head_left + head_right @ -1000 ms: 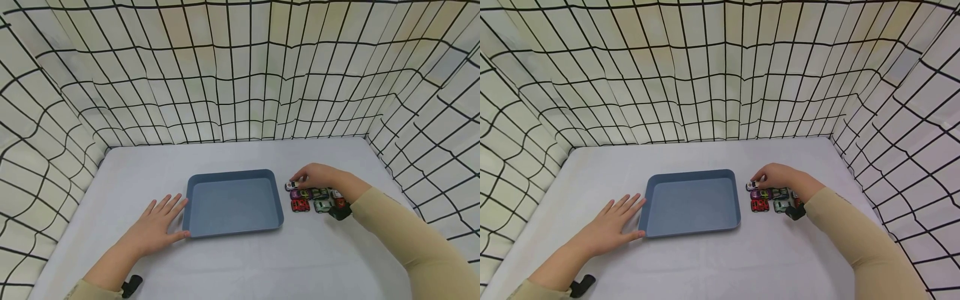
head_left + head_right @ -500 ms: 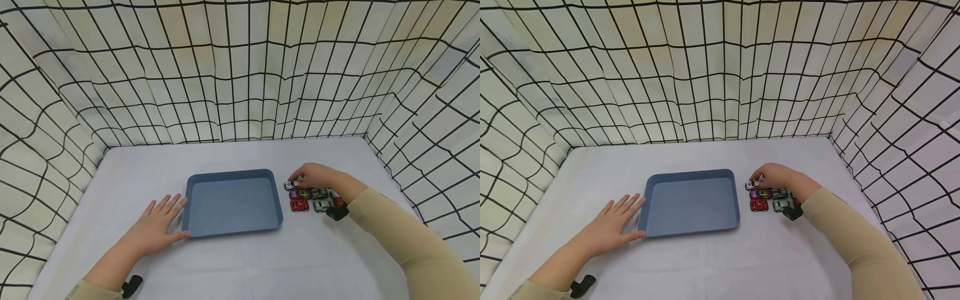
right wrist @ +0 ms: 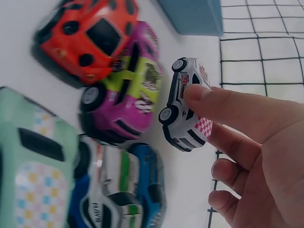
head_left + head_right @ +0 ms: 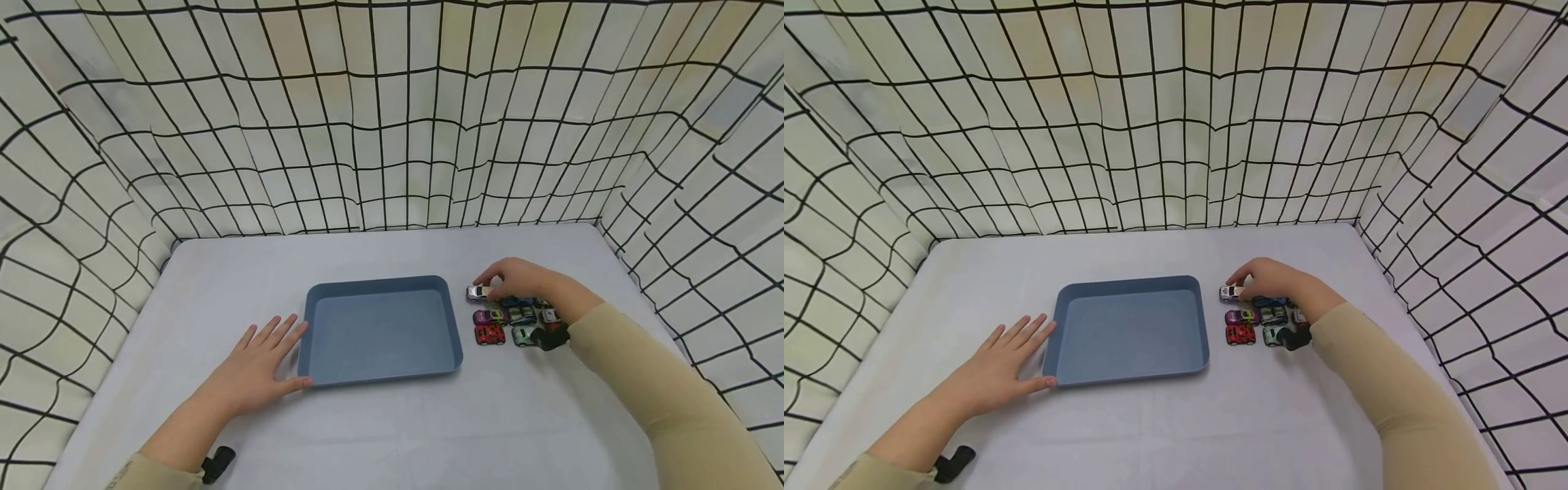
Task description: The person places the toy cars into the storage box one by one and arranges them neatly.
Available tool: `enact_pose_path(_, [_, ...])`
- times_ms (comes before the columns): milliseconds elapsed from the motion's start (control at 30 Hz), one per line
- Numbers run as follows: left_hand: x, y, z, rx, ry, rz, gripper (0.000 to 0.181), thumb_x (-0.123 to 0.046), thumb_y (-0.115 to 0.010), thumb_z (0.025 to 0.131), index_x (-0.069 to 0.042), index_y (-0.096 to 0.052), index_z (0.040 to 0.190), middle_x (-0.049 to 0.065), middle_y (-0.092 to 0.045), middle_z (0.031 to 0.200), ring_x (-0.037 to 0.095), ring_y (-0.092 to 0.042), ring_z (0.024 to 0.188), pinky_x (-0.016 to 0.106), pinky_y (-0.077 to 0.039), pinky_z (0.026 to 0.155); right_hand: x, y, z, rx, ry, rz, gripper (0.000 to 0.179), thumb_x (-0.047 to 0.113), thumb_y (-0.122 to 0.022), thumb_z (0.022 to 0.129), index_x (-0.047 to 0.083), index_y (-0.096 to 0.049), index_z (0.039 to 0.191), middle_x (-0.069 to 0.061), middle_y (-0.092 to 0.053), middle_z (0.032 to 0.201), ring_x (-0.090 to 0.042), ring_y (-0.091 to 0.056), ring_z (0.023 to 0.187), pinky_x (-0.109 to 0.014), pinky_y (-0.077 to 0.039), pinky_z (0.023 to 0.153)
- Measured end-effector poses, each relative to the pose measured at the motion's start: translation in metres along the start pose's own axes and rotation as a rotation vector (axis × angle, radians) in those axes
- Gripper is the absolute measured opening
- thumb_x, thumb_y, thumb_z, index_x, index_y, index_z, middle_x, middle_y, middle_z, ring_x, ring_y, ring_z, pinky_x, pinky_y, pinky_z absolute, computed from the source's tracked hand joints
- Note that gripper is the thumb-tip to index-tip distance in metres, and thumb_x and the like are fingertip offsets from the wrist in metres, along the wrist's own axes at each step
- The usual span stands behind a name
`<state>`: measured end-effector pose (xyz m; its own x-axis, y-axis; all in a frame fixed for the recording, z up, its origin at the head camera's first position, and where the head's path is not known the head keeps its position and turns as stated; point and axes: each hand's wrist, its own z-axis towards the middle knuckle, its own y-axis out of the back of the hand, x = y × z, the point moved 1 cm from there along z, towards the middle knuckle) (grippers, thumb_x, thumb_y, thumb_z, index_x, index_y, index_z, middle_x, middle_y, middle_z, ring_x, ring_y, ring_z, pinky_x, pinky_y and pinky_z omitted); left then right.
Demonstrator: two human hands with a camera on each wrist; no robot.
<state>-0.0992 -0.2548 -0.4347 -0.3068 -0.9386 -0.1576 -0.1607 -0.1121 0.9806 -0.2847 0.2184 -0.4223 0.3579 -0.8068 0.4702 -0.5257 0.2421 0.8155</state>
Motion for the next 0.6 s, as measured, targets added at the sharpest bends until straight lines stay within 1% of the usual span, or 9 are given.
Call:
enact_pose_path(100, [0.000, -0.001, 0.002, 0.000, -0.001, -0.002, 0.102, -0.080, -0.051, 0.082, -0.017, -0.026, 0.159, 0.012, -0.022, 0.163, 0.039, -0.017, 0.149, 0.062, -0.009, 0.118, -0.001, 0.004, -0.001, -0.006, -0.011, 0.034, 0.036, 0.021, -0.072, 0.090, 0.022, -0.070, 0.127, -0.004, -0.066, 0.121, -0.023, -0.057, 0.108, -0.046, -0.049, 0.095])
enact_pose_path(367, [-0.001, -0.001, 0.000, 0.000, 0.001, -0.014, 0.105, -0.084, -0.045, 0.081, -0.017, -0.025, 0.159, 0.015, -0.021, 0.163, 0.040, -0.016, 0.149, 0.063, -0.009, 0.118, 0.006, 0.011, -0.004, 0.010, 0.015, 0.083, 0.038, 0.021, -0.073, 0.090, 0.021, -0.069, 0.128, -0.004, -0.065, 0.123, -0.022, -0.056, 0.106, -0.039, -0.049, 0.085])
enact_pose_path(467, [-0.001, 0.000, 0.000, -0.001, 0.001, -0.013, 0.106, -0.085, -0.043, 0.081, -0.016, -0.026, 0.158, 0.015, -0.021, 0.163, 0.040, -0.016, 0.149, 0.063, -0.010, 0.118, 0.010, 0.014, -0.004, 0.009, 0.029, 0.096, 0.038, 0.022, -0.073, 0.090, 0.021, -0.070, 0.128, -0.005, -0.065, 0.125, -0.023, -0.057, 0.109, -0.039, -0.049, 0.085])
enact_pose_path(600, [-0.002, 0.000, 0.001, -0.005, -0.005, -0.019, 0.106, -0.085, -0.044, 0.081, -0.015, -0.026, 0.158, 0.017, -0.021, 0.163, 0.041, -0.017, 0.148, 0.063, -0.010, 0.117, 0.020, 0.017, -0.004, -0.003, 0.038, 0.113, 0.038, 0.022, -0.074, 0.090, 0.021, -0.070, 0.127, -0.006, -0.064, 0.129, -0.025, -0.057, 0.118, -0.044, -0.049, 0.093])
